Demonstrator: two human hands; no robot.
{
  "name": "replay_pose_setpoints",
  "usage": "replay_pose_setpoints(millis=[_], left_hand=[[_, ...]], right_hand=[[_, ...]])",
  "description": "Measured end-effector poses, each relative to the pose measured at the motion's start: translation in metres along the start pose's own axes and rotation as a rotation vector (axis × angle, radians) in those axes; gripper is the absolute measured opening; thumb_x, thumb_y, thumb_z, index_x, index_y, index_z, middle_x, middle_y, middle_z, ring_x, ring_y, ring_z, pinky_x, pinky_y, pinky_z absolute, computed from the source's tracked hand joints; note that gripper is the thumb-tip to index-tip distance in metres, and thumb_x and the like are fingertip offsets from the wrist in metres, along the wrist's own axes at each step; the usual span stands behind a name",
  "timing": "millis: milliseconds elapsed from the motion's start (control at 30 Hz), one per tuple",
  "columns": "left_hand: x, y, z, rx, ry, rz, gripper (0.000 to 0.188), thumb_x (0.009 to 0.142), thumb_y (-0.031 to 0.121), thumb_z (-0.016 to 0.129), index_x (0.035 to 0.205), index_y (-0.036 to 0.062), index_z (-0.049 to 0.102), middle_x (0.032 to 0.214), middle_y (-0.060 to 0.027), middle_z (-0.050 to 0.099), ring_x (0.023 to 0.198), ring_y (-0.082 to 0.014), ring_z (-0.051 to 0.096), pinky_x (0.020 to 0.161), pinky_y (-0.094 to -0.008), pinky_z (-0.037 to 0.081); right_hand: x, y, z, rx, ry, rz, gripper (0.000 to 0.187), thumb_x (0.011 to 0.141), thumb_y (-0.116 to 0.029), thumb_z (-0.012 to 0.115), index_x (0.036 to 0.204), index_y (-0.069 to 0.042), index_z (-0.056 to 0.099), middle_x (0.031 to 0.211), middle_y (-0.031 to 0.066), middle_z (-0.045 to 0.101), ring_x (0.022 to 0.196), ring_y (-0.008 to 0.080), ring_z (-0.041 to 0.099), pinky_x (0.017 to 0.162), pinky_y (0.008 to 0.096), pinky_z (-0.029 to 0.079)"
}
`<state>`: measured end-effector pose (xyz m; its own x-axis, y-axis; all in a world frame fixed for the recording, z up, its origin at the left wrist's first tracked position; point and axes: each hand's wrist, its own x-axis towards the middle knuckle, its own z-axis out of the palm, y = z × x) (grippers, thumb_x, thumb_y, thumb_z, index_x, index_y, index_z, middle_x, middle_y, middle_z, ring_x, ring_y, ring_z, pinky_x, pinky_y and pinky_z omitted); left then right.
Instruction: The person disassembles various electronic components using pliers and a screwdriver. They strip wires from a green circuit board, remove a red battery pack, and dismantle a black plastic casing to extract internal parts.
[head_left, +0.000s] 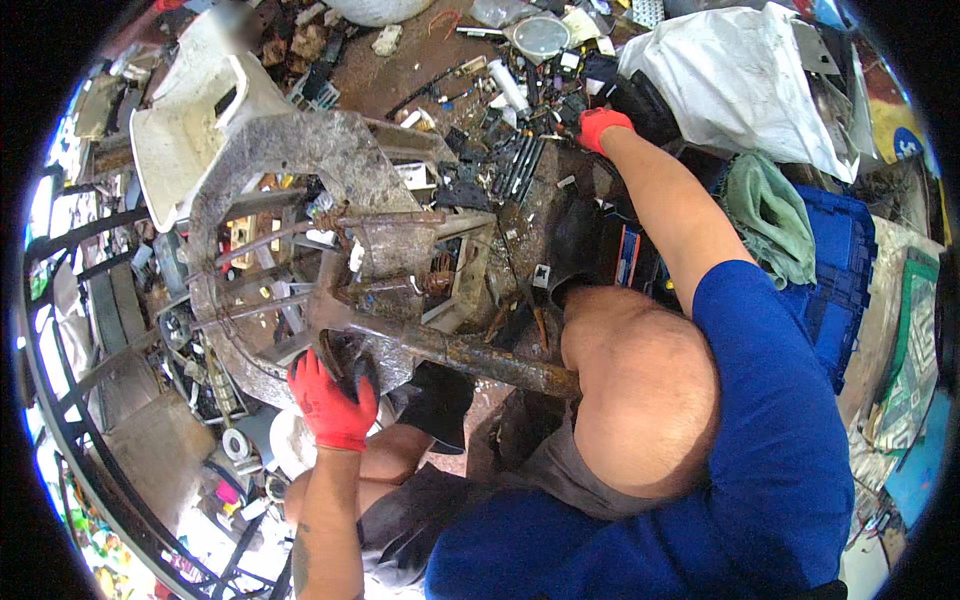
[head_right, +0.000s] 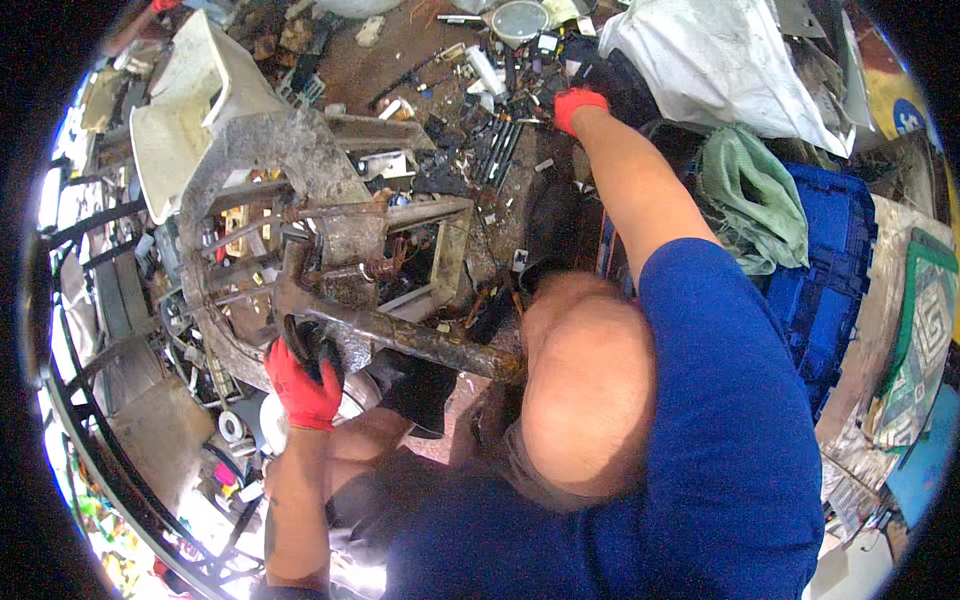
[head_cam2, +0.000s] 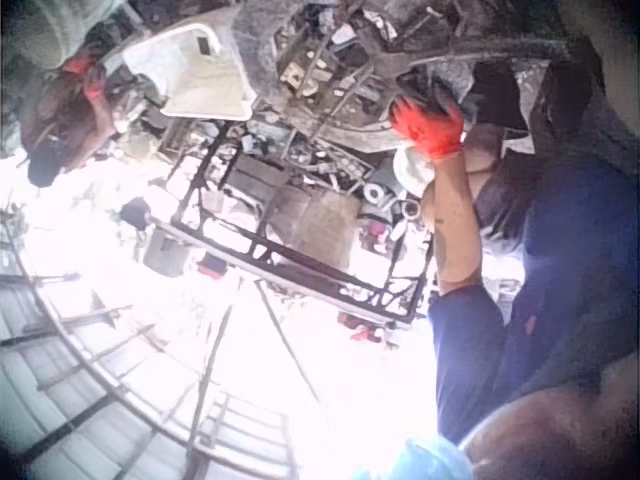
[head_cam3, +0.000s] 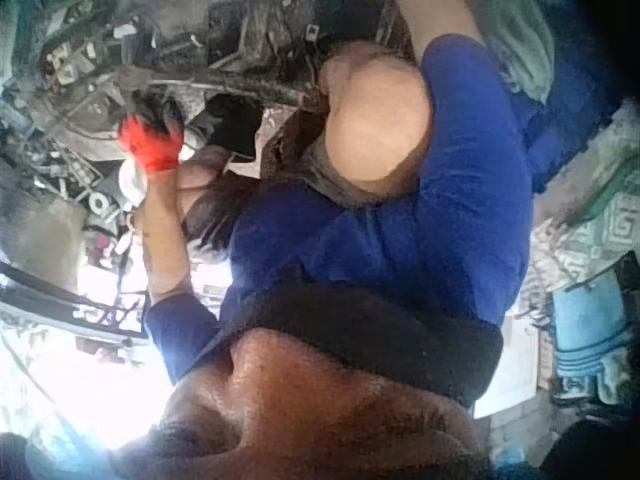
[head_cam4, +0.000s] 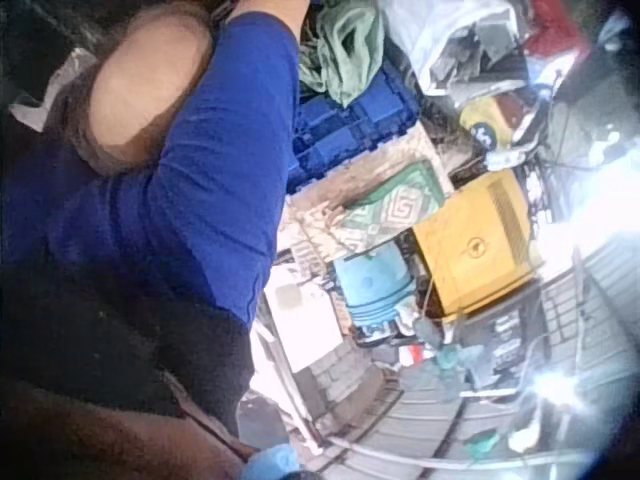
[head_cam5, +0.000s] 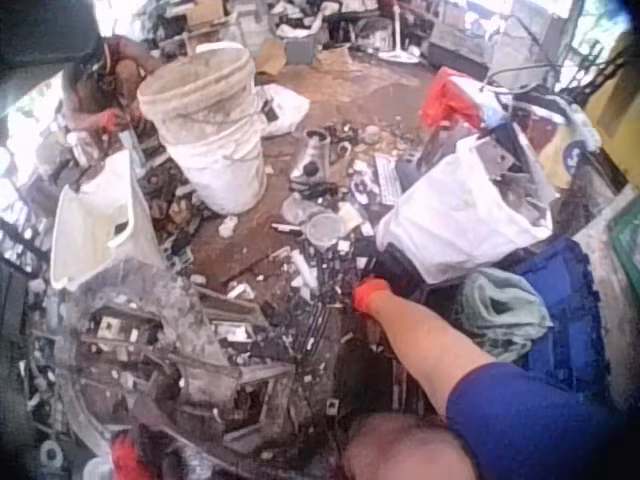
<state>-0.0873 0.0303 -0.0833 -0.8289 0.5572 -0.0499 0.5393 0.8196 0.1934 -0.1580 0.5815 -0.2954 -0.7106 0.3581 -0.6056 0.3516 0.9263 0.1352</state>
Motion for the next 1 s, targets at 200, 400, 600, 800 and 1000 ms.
replay_pose_setpoints(millis=[200,400,600,800,1000], left_hand=[[0.006,0.004,-0.006,-0.023,-0.022,-0.011,0.072,0.068,0.027,0.064,0.132,-0.0006,0.047,0.121,-0.0226,0.054,0.11,-0.0435,0.049,0.1,-0.0551,0.032],[0.006,0.005,-0.008,0.03,-0.076,-0.049,0.072,0.069,0.028,0.067,0.131,-0.0025,0.047,0.122,-0.026,0.054,0.114,-0.0452,0.048,0.104,-0.0569,0.03],[-0.002,0.011,-0.007,0.115,-0.039,-0.079,0.068,0.073,0.032,0.069,0.125,-0.006,0.049,0.125,-0.0269,0.053,0.117,-0.0441,0.047,0.106,-0.0565,0.029],[0.006,0.025,-0.016,0.128,-0.04,-0.139,0.061,0.078,0.036,0.067,0.119,-0.0069,0.054,0.122,-0.0237,0.056,0.117,-0.0401,0.05,0.109,-0.0516,0.029],[0.003,0.029,-0.017,0.117,0.015,-0.181,0.06,0.082,0.041,0.063,0.121,-0.0041,0.055,0.125,-0.0213,0.057,0.118,-0.0383,0.052,0.111,-0.0509,0.028]], right_hand=[[0.009,-0.008,0.016,0.009,-0.016,0.041,0.041,0.08,-0.028,0.062,0.115,-0.008,0.068,0.124,0.0169,0.064,0.111,0.0313,0.064,0.09,0.044,0.053],[0.002,0.035,-0.047,0.456,0.139,-0.212,0.05,0.074,-0.035,0.068,0.109,0.001,0.067,0.112,0.0223,0.067,0.104,0.0365,0.065,0.088,0.0426,0.053],[-0.087,0.03,-0.12,1.294,0.228,-0.544,0.025,0.088,-0.021,0.065,0.105,-0.004,0.07,0.092,0.0031,0.07,0.08,0.0119,0.063,0.073,0.0296,0.051],[-0.193,0.008,-0.147,1.857,0.165,-0.815,0.025,0.097,-0.016,0.057,0.116,-0.001,0.065,0.1,0.0061,0.069,0.087,0.0129,0.067,0.076,0.0275,0.056],[-0.279,0.001,-0.165,2.06,0.047,-0.866,0.034,0.097,-0.014,0.056,0.127,0.001,0.055,0.114,0.0133,0.065,0.102,0.0238,0.066,0.086,0.0363,0.057]])
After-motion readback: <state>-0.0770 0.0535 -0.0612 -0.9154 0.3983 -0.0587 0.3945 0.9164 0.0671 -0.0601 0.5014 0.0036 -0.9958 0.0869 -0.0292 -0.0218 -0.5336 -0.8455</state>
